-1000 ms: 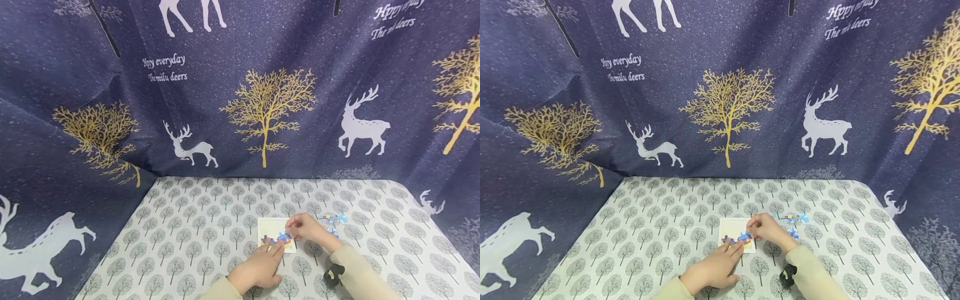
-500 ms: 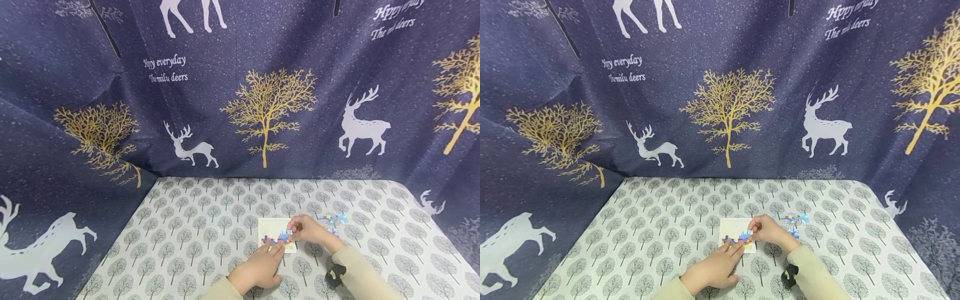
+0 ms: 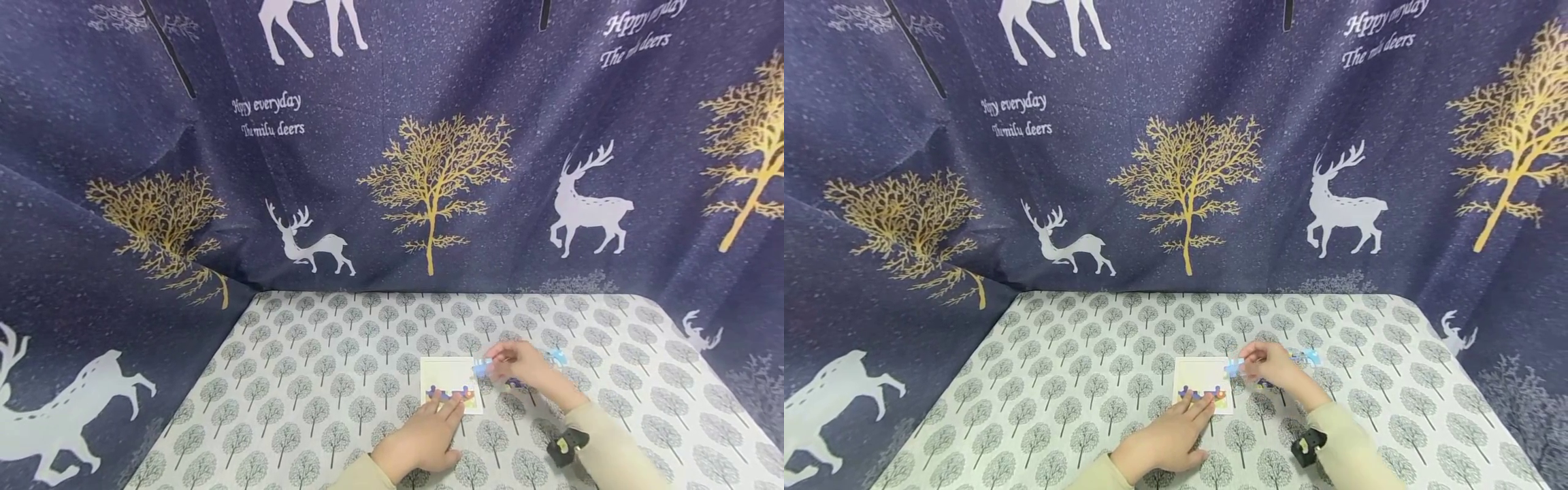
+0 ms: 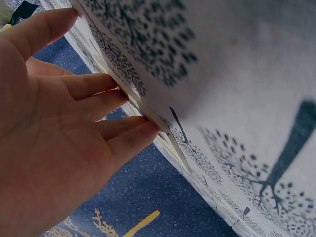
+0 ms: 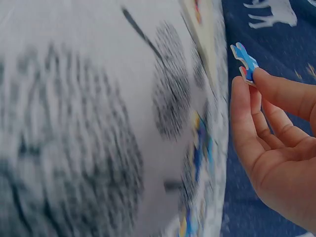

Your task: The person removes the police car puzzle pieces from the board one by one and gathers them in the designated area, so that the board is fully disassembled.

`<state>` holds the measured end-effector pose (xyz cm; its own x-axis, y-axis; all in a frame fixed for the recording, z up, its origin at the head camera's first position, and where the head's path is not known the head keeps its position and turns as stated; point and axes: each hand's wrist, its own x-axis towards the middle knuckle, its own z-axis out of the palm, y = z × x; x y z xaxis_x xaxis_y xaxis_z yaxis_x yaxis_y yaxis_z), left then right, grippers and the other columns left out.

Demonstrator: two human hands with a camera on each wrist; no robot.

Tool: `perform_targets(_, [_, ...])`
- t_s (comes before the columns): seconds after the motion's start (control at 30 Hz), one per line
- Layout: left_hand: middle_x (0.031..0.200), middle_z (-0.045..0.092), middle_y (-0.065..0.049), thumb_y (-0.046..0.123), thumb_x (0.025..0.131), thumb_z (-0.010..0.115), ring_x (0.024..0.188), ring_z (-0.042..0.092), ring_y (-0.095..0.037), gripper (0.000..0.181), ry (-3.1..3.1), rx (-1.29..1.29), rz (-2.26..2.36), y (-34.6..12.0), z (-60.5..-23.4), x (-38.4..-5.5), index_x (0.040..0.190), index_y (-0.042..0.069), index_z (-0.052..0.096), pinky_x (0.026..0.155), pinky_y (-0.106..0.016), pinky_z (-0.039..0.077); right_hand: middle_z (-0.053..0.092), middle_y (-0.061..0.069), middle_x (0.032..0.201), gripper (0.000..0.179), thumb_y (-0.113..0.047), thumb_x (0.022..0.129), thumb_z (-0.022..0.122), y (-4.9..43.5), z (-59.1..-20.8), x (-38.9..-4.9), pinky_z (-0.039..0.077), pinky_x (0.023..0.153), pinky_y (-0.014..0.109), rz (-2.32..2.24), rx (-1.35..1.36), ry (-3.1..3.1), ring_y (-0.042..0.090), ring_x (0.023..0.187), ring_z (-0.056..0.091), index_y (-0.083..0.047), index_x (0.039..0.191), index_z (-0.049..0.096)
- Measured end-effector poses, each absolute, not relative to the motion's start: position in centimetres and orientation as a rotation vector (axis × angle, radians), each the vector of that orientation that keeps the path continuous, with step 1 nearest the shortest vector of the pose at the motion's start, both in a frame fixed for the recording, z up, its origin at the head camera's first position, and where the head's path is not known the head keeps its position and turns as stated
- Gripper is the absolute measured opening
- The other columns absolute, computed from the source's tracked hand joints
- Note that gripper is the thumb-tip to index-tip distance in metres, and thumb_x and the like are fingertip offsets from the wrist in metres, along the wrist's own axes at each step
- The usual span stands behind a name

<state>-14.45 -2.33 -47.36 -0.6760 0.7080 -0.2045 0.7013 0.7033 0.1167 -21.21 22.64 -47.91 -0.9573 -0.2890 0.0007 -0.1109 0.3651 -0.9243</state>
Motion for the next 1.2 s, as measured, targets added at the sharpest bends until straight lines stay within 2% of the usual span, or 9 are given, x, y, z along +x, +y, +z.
perform_targets(0.13, [0.156, 0.029, -0.005, 0.044, 0.088, 0.063, 0.141, 0.029, -0.035, 0.074, 2.678, 1.133, 0.051, -2.4, -47.3, -14.4, 0.147, 0.007, 0.038, 0.111, -0.04, 0.034, 0.066, 0.018, 0.091, 0.032, 0.0, 0.085, 0.066, 24.9, -47.3, -20.8, 0.059, 0.072, 0.037, -1.695, -0.27, 2.43, 0.031, 0.08, 0.067, 0.016, 0.111, 0.055])
perform_targets(0.37, [0.156, 0.029, -0.005, 0.044, 0.088, 0.063, 0.14, 0.029, -0.035, 0.074, 2.685, 1.137, 0.047, -2.4, -47.3, -14.4, 0.147, 0.007, 0.037, 0.111, -0.04, 0.034, 0.068, 0.015, 0.096, 0.039, -0.006, 0.086, 0.068, 29.3, -46.9, -19.7, 0.059, 0.075, 0.033, -1.681, -0.087, 2.499, 0.023, 0.083, 0.069, 0.016, 0.116, 0.055])
perform_targets(0.57, [0.156, 0.028, -0.005, 0.044, 0.088, 0.063, 0.141, 0.029, -0.035, 0.075, 2.682, 1.128, 0.059, -2.4, -47.4, -14.4, 0.148, 0.007, 0.037, 0.112, -0.04, 0.033, 0.068, 0.015, 0.095, 0.04, -0.007, 0.087, 0.067, 32.3, -47.4, -18.4, 0.059, 0.072, 0.032, -1.654, -0.025, 2.542, 0.019, 0.079, 0.069, 0.018, 0.116, 0.053])
perform_targets(0.77, [0.156, 0.028, -0.005, 0.044, 0.088, 0.063, 0.141, 0.028, -0.034, 0.074, 2.686, 1.123, 0.051, -2.4, -47.4, -14.5, 0.148, 0.008, 0.037, 0.112, -0.039, 0.033, 0.069, 0.014, 0.093, 0.042, -0.007, 0.087, 0.066, 34.1, -48.1, -17.2, 0.058, 0.069, 0.029, -1.599, 0.061, 2.563, 0.014, 0.076, 0.068, 0.019, 0.117, 0.052])
perform_targets(0.97, [0.156, 0.028, -0.004, 0.044, 0.088, 0.063, 0.142, 0.028, -0.033, 0.074, 2.677, 1.115, 0.056, -2.4, -47.4, -14.4, 0.148, 0.008, 0.037, 0.112, -0.039, 0.032, 0.07, 0.019, 0.095, 0.04, -0.007, 0.088, 0.066, 35.3, -48.7, -16.8, 0.059, 0.068, 0.029, -1.546, 0.07, 2.572, 0.015, 0.075, 0.069, 0.019, 0.115, 0.053])
perform_targets(1.2, [0.156, 0.029, -0.005, 0.044, 0.089, 0.062, 0.142, 0.028, -0.034, 0.074, 2.674, 1.126, 0.066, -2.4, -47.5, -14.5, 0.148, 0.008, 0.037, 0.112, -0.04, 0.032, 0.07, 0.017, 0.093, 0.038, -0.008, 0.087, 0.068, 35.4, -48.9, -16.9, 0.058, 0.066, 0.028, -1.47, 0.082, 2.618, 0.014, 0.074, 0.067, 0.017, 0.113, 0.057])
